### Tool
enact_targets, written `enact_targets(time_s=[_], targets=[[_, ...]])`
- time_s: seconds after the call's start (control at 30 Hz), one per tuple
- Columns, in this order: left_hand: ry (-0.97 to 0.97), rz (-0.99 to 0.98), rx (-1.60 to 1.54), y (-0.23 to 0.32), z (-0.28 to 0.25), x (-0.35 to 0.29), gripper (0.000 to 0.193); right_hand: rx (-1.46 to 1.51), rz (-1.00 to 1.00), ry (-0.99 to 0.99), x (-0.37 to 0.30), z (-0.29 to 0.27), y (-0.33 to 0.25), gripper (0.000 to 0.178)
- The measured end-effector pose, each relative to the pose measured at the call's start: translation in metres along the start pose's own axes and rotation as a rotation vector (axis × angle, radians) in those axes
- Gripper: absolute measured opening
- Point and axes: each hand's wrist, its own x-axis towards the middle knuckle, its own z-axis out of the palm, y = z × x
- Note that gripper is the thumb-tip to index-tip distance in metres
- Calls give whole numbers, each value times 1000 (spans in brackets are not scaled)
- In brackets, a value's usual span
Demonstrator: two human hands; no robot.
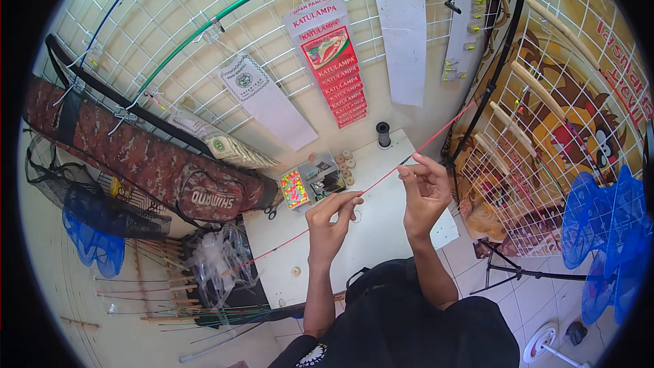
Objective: Repairing or preparing a fishing rod section by wrapping it with tape or thread.
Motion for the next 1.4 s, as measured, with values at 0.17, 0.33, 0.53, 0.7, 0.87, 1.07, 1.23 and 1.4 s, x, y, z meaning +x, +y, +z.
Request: enact_targets(time_s=[0.17,0.33,0.53,0.7,0.87,1.07,1.23,1.4], targets=[[36,25,11,0,4,-2,16,-104,56,-38,1,-4,0,34],[47,39,11,3,6,-2,15,-84,61,-5,3,-4,0,27],[40,50,31,0,7,-4,15,32,194,28,6,-3,-3,21],[39,50,33,-1,7,-6,16,21,251,38,6,-2,-1,18],[40,64,72,-2,10,-8,18,61,329,-23,9,-9,3,20],[-4,70,91,-5,9,-9,18,180,456,-218,20,-24,4,15],[-61,56,75,-9,8,-9,18,113,474,-352,26,-36,4,16],[-86,76,58,-7,9,-10,20,29,431,-441,23,-35,-2,15]])
